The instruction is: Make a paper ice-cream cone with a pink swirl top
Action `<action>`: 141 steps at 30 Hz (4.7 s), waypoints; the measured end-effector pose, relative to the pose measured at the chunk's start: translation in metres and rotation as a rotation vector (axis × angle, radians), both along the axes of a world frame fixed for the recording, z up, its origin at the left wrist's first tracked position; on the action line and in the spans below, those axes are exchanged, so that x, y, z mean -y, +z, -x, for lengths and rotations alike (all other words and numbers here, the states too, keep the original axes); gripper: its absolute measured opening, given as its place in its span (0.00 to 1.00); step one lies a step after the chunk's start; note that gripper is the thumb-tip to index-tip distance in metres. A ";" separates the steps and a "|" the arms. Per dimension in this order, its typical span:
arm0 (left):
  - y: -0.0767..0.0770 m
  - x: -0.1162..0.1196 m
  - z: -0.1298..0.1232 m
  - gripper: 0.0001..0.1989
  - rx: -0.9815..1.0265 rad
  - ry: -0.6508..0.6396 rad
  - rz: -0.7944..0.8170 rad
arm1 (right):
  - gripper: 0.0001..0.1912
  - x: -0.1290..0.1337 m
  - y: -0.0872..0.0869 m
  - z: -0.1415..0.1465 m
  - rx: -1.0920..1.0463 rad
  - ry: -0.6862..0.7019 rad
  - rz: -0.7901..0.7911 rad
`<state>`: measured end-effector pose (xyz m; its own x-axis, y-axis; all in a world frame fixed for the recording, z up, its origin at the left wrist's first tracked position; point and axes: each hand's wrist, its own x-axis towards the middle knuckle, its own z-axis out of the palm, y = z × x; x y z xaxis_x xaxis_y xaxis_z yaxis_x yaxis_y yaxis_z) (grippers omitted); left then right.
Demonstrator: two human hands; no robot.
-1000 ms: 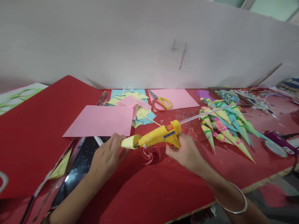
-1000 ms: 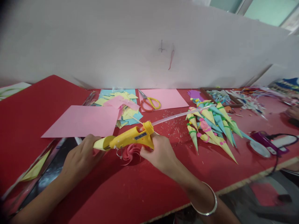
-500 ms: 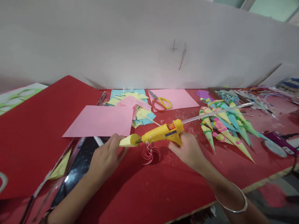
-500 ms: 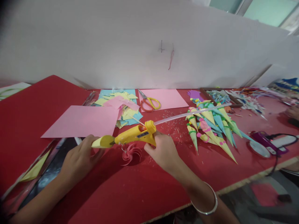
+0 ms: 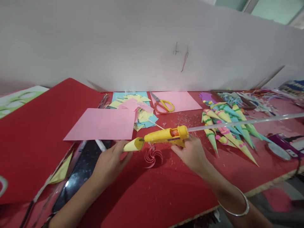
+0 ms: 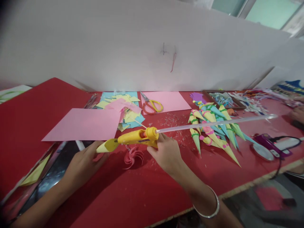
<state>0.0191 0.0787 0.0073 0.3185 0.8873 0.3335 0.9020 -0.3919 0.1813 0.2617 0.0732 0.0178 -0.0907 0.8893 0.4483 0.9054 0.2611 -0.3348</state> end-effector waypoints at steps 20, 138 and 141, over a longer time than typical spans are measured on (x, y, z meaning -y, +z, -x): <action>0.004 0.000 -0.002 0.10 0.187 0.099 0.281 | 0.15 -0.051 -0.023 -0.079 0.209 -0.282 0.295; 0.024 0.031 -0.048 0.46 0.436 -0.364 0.700 | 0.06 0.008 0.005 0.010 -0.596 0.753 0.222; 0.024 0.032 -0.049 0.40 0.445 -0.361 0.682 | 0.07 0.008 0.005 0.011 -0.603 0.750 0.227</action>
